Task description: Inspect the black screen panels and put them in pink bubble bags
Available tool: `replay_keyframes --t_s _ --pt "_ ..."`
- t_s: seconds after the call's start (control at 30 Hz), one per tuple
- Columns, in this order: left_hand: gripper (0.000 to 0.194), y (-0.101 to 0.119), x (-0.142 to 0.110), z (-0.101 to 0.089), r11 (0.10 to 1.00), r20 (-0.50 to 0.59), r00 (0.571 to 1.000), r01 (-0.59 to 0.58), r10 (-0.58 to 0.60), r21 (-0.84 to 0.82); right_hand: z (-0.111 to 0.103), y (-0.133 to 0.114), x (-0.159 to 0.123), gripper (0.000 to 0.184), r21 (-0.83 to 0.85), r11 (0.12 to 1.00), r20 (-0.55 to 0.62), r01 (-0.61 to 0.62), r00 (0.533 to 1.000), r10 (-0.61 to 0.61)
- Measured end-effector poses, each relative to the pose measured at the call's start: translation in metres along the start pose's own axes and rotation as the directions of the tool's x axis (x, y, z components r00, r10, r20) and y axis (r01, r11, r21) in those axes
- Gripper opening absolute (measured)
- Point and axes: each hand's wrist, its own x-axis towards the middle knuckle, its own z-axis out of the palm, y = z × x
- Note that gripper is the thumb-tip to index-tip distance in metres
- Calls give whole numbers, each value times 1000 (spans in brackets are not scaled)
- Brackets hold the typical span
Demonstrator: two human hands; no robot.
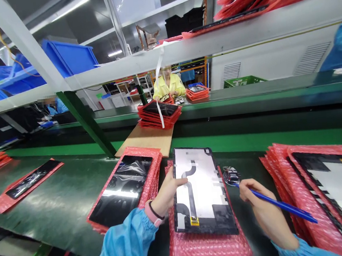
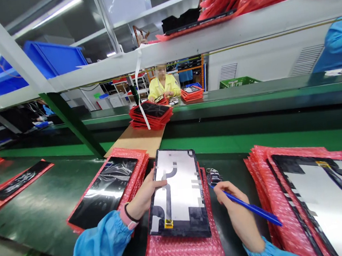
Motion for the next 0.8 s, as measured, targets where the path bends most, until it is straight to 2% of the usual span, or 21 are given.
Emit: replay_keyframes --t_s 0.13,0.27,0.37,0.47,0.53,0.6,0.67,0.73,0.8 --pt "49 24 -13 2 978 15 978 -209 210 -16 -7 -20 4 33 68 998 -42 16 999 -13" --pt "42 42 -21 10 940 -8 940 -342 342 -11 3 -47 2 40 120 993 -59 6 998 1" --pt "33 51 -24 15 871 -43 871 -487 490 73 14 -67 0 33 146 988 -51 51 998 -44" --pt "18 55 -25 18 736 -40 761 -610 647 293 24 -83 0 31 242 968 33 60 997 -70" --pt "18 56 -24 20 581 41 664 -680 746 447 31 -92 2 38 312 950 143 -2 989 -45" --pt "16 56 -21 20 398 228 571 -756 788 519 37 -99 7 48 370 924 288 -96 957 -16" --pt "33 55 -16 21 239 453 479 -838 752 490 42 -105 12 59 395 901 410 -180 912 2" --pt "43 56 -10 21 154 606 420 -884 675 441 48 -110 17 67 393 897 422 -203 906 21" --pt "46 60 -7 21 117 662 406 -892 631 436 52 -113 22 62 353 928 329 -119 944 -4"
